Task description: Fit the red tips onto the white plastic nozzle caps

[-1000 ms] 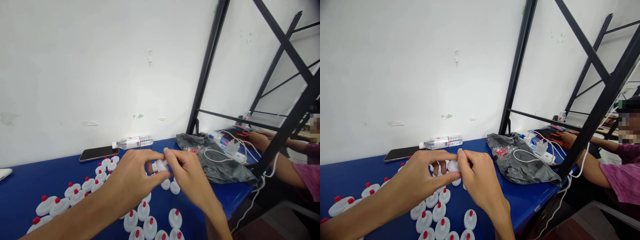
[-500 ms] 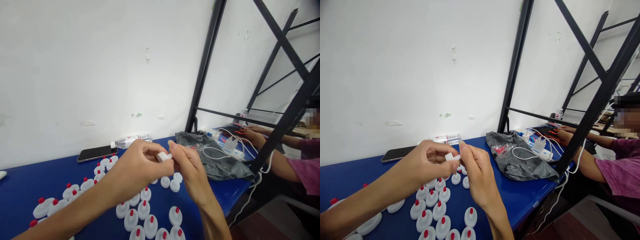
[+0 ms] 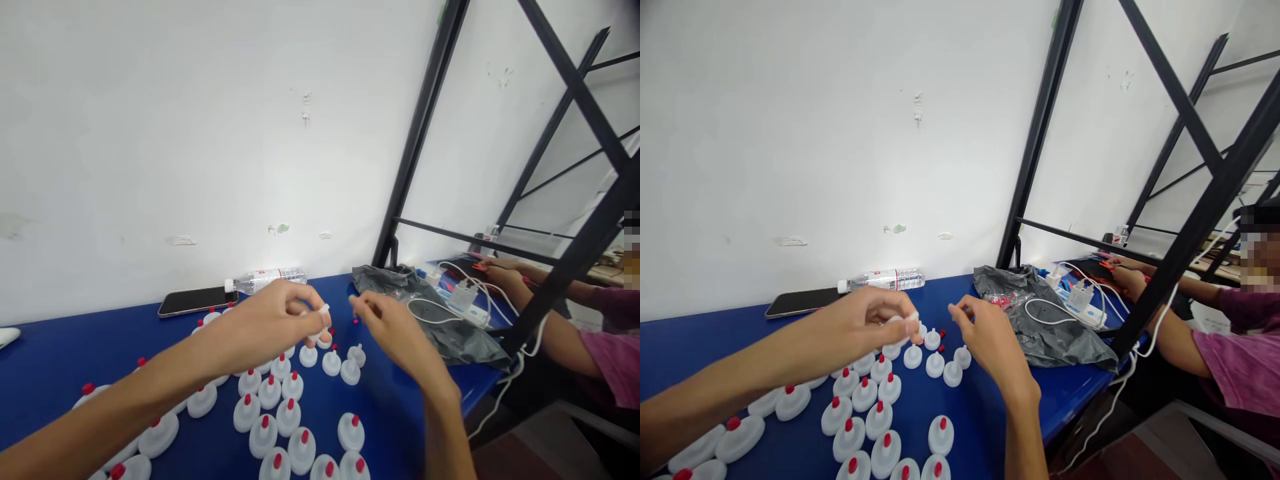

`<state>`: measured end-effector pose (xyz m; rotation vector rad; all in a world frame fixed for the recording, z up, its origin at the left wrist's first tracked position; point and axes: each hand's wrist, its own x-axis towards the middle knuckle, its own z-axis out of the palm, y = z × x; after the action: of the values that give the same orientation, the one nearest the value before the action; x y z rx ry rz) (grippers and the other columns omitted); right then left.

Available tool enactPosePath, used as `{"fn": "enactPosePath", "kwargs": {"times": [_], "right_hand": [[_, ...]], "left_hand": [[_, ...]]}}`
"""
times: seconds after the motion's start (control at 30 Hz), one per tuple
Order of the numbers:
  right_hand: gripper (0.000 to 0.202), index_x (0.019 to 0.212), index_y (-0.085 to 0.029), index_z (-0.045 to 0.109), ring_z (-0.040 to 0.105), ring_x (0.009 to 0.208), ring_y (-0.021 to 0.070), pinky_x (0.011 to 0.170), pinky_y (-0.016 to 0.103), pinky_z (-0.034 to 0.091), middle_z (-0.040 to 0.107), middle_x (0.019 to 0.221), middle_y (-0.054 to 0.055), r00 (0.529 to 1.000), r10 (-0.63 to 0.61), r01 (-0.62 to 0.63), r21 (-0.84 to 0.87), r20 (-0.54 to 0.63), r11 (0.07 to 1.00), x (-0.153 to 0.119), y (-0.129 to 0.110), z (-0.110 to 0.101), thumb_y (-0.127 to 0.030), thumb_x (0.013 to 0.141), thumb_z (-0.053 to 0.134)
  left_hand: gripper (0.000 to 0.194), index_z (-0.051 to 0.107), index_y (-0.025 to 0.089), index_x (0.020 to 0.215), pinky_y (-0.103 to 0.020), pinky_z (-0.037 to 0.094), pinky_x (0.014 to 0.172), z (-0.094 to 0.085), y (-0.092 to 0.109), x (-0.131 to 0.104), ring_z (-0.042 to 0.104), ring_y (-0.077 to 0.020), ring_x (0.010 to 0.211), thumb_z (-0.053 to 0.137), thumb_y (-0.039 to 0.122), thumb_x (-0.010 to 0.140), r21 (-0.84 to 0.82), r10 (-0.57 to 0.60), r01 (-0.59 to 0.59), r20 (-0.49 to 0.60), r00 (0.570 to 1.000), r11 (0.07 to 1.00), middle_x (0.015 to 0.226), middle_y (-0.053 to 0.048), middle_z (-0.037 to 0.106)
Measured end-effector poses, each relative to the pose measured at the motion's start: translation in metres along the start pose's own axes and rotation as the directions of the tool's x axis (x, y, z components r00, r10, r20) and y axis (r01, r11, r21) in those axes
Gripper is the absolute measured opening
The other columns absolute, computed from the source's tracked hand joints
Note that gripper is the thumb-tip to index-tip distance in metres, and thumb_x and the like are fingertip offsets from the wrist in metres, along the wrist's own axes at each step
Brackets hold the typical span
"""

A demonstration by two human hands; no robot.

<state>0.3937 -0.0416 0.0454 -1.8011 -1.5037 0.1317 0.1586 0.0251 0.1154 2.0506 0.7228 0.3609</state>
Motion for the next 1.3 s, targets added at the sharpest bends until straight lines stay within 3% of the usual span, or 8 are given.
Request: {"fn": "enactPosePath", "kwargs": {"times": [0.13,0.23,0.43,0.57,0.87,1.07,1.2,1.3], "right_hand": [[0.020,0.083,-0.021,0.079,0.068,0.072,0.0214,0.069,0.031,0.043,0.078,0.078,0.004,0.985,0.010,0.001,-0.062,0.170,0.998,0.001,0.006,0.015,-0.033,0.093,0.066],[0.021,0.088,-0.021,0.083,0.072,0.079,0.0232,0.074,0.032,0.046,0.081,0.085,0.006,0.978,0.025,-0.006,-0.088,0.208,0.996,0.001,0.006,0.017,-0.033,0.093,0.066],[0.025,0.096,-0.021,0.079,0.071,0.076,0.0221,0.071,0.032,0.047,0.080,0.083,0.004,0.987,0.041,-0.027,-0.095,0.155,0.995,-0.006,-0.005,-0.008,-0.036,0.099,0.059],[0.015,0.090,-0.024,0.078,0.069,0.063,0.0191,0.062,0.029,0.047,0.076,0.071,-0.001,0.946,0.035,-0.044,0.020,0.323,0.999,-0.029,-0.017,-0.024,-0.035,0.093,0.068],[0.015,0.079,-0.029,0.085,0.071,0.065,0.0193,0.057,0.025,0.045,0.079,0.070,-0.002,0.817,0.062,-0.046,-0.043,0.573,0.998,-0.045,-0.027,-0.012,-0.016,0.074,0.085],[0.016,0.075,-0.027,0.084,0.073,0.070,0.0215,0.066,0.029,0.049,0.081,0.074,0.000,0.869,0.035,-0.019,-0.038,0.493,0.999,-0.039,-0.022,-0.018,-0.015,0.079,0.074],[0.012,0.074,-0.029,0.082,0.072,0.070,0.0209,0.063,0.028,0.048,0.080,0.073,-0.001,0.878,0.043,-0.037,-0.021,0.477,0.999,-0.041,-0.017,-0.018,-0.019,0.078,0.076],[0.016,0.077,-0.030,0.081,0.069,0.066,0.0189,0.058,0.025,0.045,0.078,0.071,-0.003,0.862,0.086,-0.085,-0.024,0.500,0.996,-0.042,-0.014,-0.013,-0.016,0.070,0.081]], "left_hand": [[0.031,0.078,0.026,0.089,-0.026,0.037,0.049,0.025,-0.017,0.003,0.057,-0.0146,0.054,0.062,0.053,0.090,0.165,0.005,0.003,-0.045,0.999,0.986,0.102,-0.004,0.075],[0.030,0.078,0.026,0.097,-0.027,0.043,0.054,0.043,-0.034,0.005,0.068,-0.0228,0.074,0.061,0.049,0.090,0.262,0.029,0.002,-0.116,0.993,0.965,0.110,-0.008,0.073],[0.019,0.077,0.024,0.092,-0.031,0.048,0.066,0.069,-0.056,0.016,0.071,-0.0288,0.092,0.060,0.023,0.086,0.391,0.077,-0.061,-0.026,0.997,0.918,0.098,-0.008,0.076],[0.025,0.077,0.021,0.098,-0.035,0.050,0.074,0.080,-0.068,0.024,0.071,-0.0310,0.096,0.059,0.012,0.082,0.459,0.102,-0.092,0.002,0.995,0.884,0.107,-0.010,0.077],[0.025,0.075,0.023,0.104,-0.042,0.051,0.084,0.069,-0.065,0.022,0.069,-0.0338,0.104,0.056,0.019,0.088,0.497,0.170,-0.131,-0.034,0.985,0.858,0.111,-0.010,0.077],[0.026,0.076,0.023,0.098,-0.039,0.050,0.077,0.048,-0.042,0.016,0.068,-0.0294,0.091,0.050,0.030,0.095,0.495,0.184,-0.121,-0.080,0.980,0.861,0.104,-0.008,0.075],[0.031,0.076,0.025,0.107,-0.040,0.053,0.079,0.046,-0.045,0.014,0.068,-0.0317,0.101,0.050,0.038,0.097,0.478,0.196,-0.102,-0.150,0.969,0.872,0.122,-0.010,0.070],[0.032,0.073,0.026,0.117,-0.037,0.055,0.070,0.048,-0.051,0.015,0.072,-0.0259,0.086,0.051,0.036,0.095,0.483,0.186,-0.076,-0.184,0.965,0.872,0.141,-0.012,0.058]]}}
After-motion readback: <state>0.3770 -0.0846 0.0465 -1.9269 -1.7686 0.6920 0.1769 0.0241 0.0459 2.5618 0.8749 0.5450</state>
